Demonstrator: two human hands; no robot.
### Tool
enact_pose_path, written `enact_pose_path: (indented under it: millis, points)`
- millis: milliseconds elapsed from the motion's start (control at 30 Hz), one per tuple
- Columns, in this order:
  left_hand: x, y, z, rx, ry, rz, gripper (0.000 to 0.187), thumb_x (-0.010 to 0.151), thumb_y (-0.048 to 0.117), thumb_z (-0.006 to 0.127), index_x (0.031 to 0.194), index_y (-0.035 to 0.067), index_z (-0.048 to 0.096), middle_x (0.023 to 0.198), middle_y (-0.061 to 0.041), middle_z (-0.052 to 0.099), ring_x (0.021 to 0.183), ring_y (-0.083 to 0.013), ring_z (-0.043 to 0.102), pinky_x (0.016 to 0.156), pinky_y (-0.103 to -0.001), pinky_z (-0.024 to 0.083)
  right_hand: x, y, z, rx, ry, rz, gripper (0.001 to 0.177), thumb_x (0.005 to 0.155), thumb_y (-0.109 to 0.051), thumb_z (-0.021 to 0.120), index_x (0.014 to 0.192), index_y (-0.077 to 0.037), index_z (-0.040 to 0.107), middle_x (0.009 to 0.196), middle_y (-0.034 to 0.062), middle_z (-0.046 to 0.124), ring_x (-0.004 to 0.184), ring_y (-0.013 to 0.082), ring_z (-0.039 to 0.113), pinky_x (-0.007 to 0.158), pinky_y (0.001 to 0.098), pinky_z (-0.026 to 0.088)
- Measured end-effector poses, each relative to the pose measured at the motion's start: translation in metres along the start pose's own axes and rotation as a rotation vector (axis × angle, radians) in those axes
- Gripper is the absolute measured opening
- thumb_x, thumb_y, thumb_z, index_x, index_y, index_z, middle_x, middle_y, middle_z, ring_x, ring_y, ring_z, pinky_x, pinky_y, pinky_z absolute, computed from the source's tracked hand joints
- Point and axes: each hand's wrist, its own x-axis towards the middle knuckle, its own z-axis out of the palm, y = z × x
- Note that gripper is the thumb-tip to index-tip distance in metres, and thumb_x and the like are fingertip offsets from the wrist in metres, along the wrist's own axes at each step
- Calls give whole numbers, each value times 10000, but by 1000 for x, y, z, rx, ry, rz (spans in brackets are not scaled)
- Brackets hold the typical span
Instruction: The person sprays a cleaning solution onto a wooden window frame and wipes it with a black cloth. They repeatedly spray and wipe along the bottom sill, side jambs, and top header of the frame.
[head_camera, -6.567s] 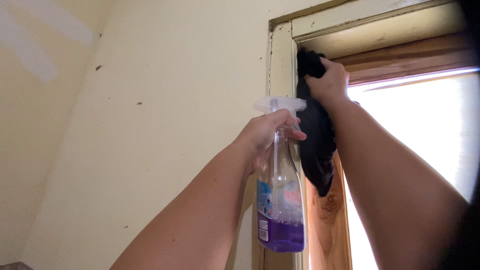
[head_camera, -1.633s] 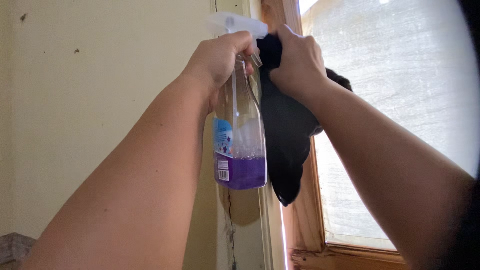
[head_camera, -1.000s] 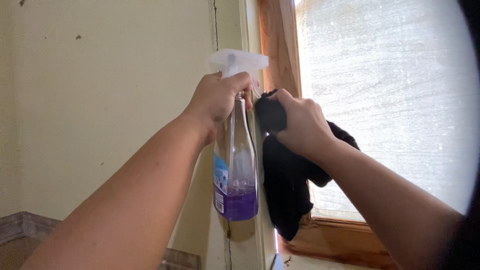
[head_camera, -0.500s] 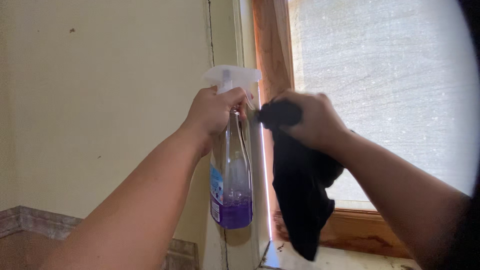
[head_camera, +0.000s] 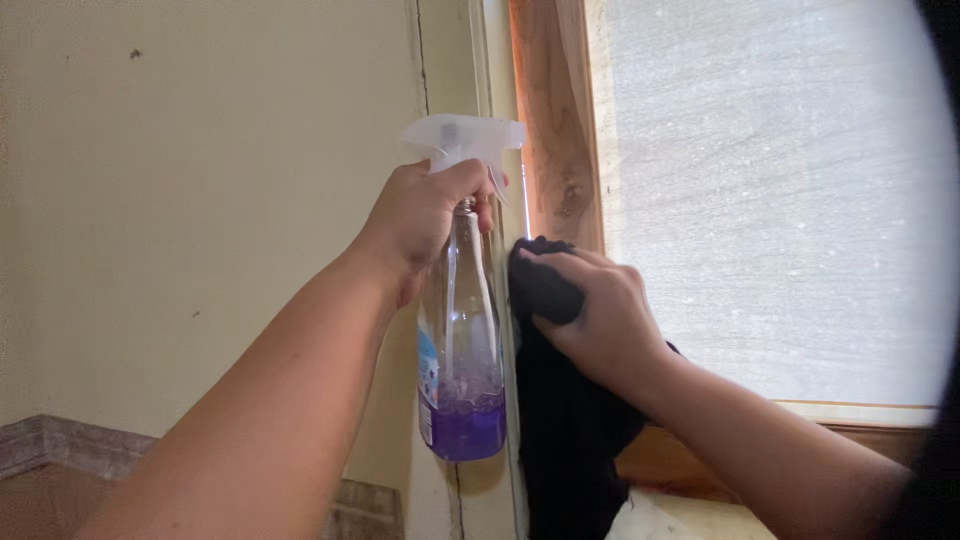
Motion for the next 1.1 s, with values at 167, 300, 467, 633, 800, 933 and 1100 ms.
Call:
enact_pose_path:
  millis: [167, 300, 467, 633, 800, 933, 1100]
  points:
    - [2, 1, 3, 31, 32, -9, 279, 760, 214, 590, 971, 71, 702, 685, -29, 574, 667, -146, 569, 627, -360, 496, -23, -4, -2, 8, -92, 57, 479, 711, -91, 797, 1187, -82, 743, 1051, 153, 761, 931, 310, 752, 828, 395, 586]
    - [5, 0, 6, 7, 37, -4, 239, 793, 189, 605, 967, 53, 698, 698, -31, 569, 678, -159, 555, 655, -360, 476, -43, -6, -7, -27, -157, 23, 537, 644, -83, 821, 1176, -80, 748, 1014, 175, 756, 988, 351, 709, 892, 436, 565]
    - [3, 4, 10, 18, 50, -72, 187, 821, 179, 594, 938, 80, 701, 709, -29, 556, 700, -143, 546, 640, -377, 486, -38, -2, -32, -102, -315, -76, 479, 683, -79, 779, 1161, -114, 759, 1076, 138, 759, 1038, 326, 706, 933, 427, 570]
    - [2, 2, 9, 46, 66, -42, 203, 874, 137, 606, 903, -64, 622, 874, 16, 724, 725, -196, 604, 640, -426, 545, 21, 4, -35, -231, 53, -49, 381, 782, -144, 788, 1161, -161, 752, 1059, 117, 754, 1003, 330, 703, 909, 448, 549]
    - [9, -3, 6, 57, 84, -88, 206, 885, 170, 599, 986, 55, 736, 715, -83, 600, 651, -222, 572, 600, -443, 526, 53, 5, 0, -194, 150, 45, 600, 719, -110, 800, 1303, -147, 670, 1105, 174, 720, 1042, 379, 688, 947, 460, 550]
    - [10, -7, 1, 87, 69, -93, 238, 908, 211, 626, 956, -19, 659, 736, -69, 592, 687, -211, 574, 614, -469, 524, 37, 14, 7, -166, 85, 76, 774, 653, -94, 809, 1397, -147, 603, 1129, 185, 715, 1045, 385, 694, 937, 460, 554]
    - [1, 0, 8, 101, 59, -47, 224, 809, 233, 579, 926, 93, 711, 674, -32, 559, 723, -178, 576, 717, -436, 495, 9, 20, 3, -218, -50, 29, 658, 693, -134, 816, 1325, -114, 632, 1090, 176, 734, 1008, 375, 704, 912, 458, 553]
